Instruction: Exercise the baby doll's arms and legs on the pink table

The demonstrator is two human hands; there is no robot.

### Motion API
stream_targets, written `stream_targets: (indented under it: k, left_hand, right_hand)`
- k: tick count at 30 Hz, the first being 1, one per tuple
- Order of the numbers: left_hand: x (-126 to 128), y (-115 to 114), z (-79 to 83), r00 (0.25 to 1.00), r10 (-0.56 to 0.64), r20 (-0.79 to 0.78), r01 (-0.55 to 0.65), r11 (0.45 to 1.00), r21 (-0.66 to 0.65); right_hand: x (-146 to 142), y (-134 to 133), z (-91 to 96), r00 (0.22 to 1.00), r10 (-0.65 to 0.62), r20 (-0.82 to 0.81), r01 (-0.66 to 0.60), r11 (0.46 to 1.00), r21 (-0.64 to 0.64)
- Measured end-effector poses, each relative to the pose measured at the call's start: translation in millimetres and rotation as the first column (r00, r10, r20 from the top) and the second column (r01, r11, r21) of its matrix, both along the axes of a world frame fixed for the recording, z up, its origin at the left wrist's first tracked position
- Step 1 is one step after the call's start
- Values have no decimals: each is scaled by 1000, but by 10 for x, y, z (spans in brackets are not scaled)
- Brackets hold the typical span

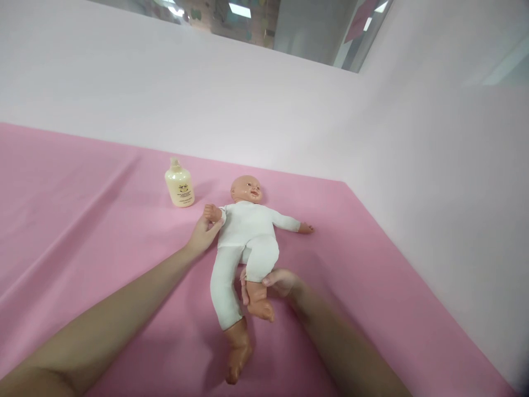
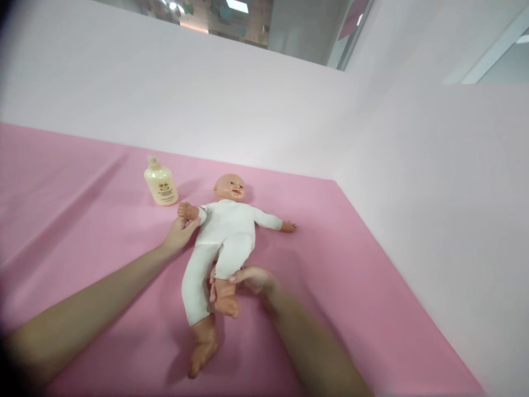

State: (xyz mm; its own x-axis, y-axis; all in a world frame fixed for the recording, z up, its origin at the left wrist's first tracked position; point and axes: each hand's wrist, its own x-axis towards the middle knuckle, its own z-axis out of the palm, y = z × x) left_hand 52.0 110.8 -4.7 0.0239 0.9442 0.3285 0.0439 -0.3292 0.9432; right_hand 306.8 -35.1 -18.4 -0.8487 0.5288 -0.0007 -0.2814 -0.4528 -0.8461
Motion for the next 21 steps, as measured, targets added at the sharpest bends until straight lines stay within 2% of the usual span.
stream_targets:
  k: [3, 6, 11, 15, 18, 21]
  left_hand:
    - [2, -38, 83, 997, -19, -78, 28, 993, 115]
    - [5, -85, 150, 988, -57, -145, 81, 983, 164]
    - [8, -145, 165, 992, -50, -118, 67, 988, 136]
    - [9, -149, 151, 988, -67, -141, 86, 987, 135]
    - [12, -136, 155, 989, -43, -141, 63, 988, 140]
    - [19, -108, 175, 984, -65, -164, 93, 982, 165]
  right_hand:
    - [-5, -20, 51, 981, -191, -31, 190, 981, -35]
    - [3, -25, 162, 930, -368, -22, 365, 926, -93]
    - [1, -17, 316, 873, -487, 17, 485, 865, -131]
    - [-24, -13, 331, 847, -530, 48, 531, 836, -142]
    - [-20, -13, 320, 853, -518, 71, 522, 842, -131]
    - [1, -13, 291, 871, -481, 99, 490, 866, -98]
